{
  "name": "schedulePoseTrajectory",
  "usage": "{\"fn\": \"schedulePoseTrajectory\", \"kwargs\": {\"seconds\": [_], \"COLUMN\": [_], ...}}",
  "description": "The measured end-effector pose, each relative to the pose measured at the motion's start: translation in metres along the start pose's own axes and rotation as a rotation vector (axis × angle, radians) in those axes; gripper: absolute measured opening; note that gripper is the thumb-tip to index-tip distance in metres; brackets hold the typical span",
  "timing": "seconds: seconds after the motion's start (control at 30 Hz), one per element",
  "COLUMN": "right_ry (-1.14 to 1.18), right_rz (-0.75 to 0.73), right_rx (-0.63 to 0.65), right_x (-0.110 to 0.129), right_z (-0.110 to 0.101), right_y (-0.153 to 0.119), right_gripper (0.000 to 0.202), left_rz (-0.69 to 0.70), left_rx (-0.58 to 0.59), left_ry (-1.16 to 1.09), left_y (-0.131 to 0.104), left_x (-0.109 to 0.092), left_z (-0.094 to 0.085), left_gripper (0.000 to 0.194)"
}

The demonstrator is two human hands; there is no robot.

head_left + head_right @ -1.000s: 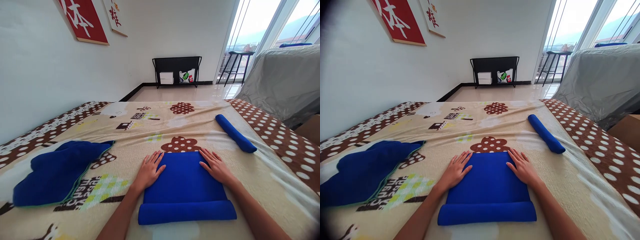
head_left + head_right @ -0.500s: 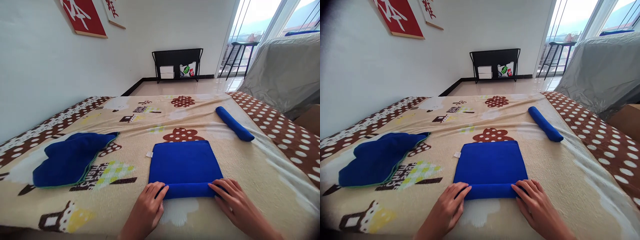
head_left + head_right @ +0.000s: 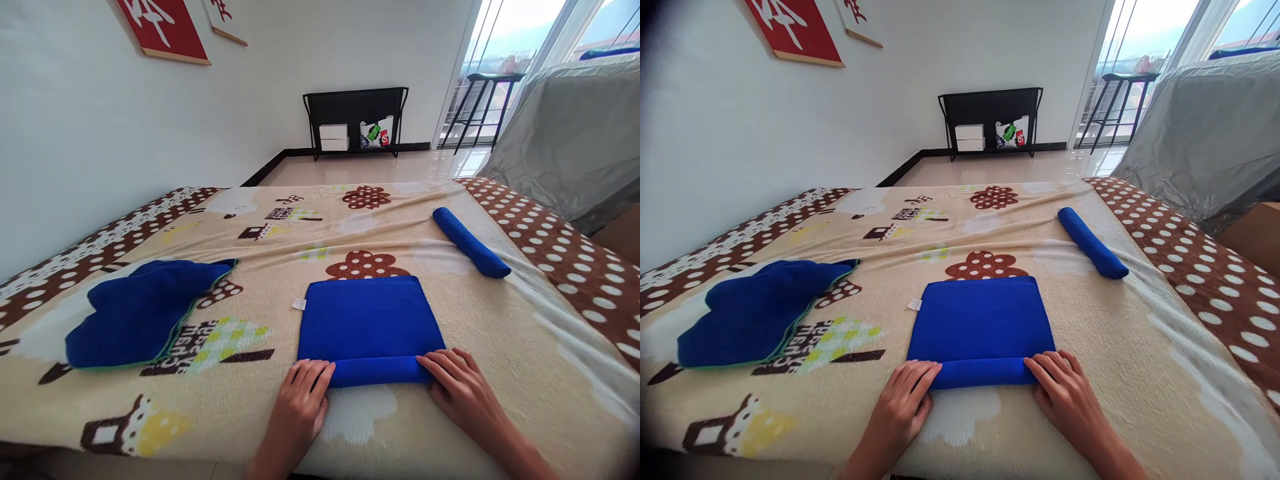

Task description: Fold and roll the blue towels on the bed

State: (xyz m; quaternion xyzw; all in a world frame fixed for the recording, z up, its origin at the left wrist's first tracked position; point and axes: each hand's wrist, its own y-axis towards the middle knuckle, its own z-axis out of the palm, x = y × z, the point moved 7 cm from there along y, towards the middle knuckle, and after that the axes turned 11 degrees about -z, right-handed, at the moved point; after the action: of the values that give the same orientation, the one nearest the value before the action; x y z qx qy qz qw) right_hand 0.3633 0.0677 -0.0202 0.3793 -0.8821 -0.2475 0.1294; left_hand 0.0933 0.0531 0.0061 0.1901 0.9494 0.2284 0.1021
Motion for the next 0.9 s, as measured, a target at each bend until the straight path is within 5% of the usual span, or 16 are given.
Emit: {"fn": "schedulePoseTrajectory", "kwargs": {"seconds": [0.17,0.4,0.6,0.8,0.9], "right_ry": [0.088,0.268,-0.047,0.065,0.086], "right_rz": [0.078,0.209,0.212,-0.071,-0.114], "right_rx": [-0.055,0.109,-0.005,-0.117,-0.093], "right_x": [0.004,0.010,0.016,0.065,0.066], "right_z": [-0.014,-0.014,-0.017,-0.008,-0.002], "right_y": [0.006,0.002,0.016,0.039,0.036], "right_gripper": [0.033,0.024,0.027,0.042,0.042], "left_rz": [-0.008,-0.093,-0.294,-0.069,-0.008], "left_rx": [-0.017,0.049,-0.028,-0.127,-0.069], "left_ry": [0.024,-0.001,0.088,-0.064,-0.088], "left_y": [-0.001,-0.003,0.009,0.018,0.013], "left_x": [-0.003,-0.011,-0.011,-0.071,-0.072], "left_z": [-0.006,-0.010,-0.004,0.001,0.010], "left_gripper": [0.043,0.037,0.033,0.037,0.040]}}
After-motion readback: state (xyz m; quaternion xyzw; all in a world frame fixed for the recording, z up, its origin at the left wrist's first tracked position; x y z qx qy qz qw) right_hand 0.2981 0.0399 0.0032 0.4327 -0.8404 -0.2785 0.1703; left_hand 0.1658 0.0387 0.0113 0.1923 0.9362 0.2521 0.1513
